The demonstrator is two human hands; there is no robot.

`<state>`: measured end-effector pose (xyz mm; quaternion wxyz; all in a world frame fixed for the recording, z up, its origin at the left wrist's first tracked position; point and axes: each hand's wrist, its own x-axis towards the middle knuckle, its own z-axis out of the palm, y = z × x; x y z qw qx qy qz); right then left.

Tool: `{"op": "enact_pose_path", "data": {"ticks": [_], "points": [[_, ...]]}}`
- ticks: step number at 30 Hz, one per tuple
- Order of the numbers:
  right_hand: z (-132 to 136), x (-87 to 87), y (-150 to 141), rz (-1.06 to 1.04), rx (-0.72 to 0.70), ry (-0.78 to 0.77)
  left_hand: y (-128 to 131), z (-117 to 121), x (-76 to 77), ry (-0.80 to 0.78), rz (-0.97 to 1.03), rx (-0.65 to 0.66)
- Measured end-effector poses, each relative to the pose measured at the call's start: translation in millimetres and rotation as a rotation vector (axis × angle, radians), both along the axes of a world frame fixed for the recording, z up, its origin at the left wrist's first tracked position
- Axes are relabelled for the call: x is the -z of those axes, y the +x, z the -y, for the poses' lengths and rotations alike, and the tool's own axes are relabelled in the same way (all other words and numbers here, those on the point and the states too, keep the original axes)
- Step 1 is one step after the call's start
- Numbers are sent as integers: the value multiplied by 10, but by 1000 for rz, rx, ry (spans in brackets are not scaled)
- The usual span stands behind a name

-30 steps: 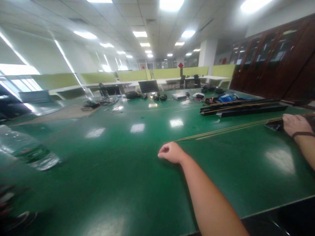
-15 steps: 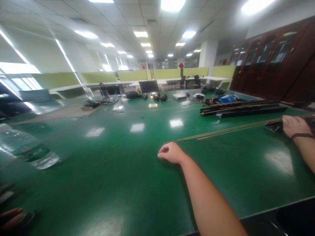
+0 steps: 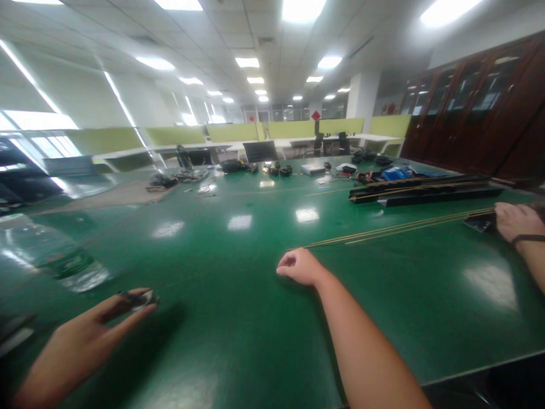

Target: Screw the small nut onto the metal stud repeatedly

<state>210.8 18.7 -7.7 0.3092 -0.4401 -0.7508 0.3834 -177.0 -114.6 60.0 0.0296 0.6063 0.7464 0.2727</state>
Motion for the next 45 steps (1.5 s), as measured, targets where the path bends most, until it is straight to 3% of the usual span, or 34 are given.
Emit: {"op": "enact_pose_path", "data": {"ticks": [5, 8, 11, 17, 45], "points": [[-10, 18, 8, -14, -10, 7, 1004, -727, 86, -30, 197, 470], [-18, 50, -3, -46, -14, 15, 1510, -1018, 293, 18, 314, 578], [-12, 76, -41, -90, -29, 36, 1726, -1119, 499, 70, 371, 605], [59, 75, -150, -126, -119, 49, 1687, -1096, 623, 93, 431, 674], [121, 27, -148, -103, -146, -8, 1746, -1099, 549, -41, 576, 751]]}}
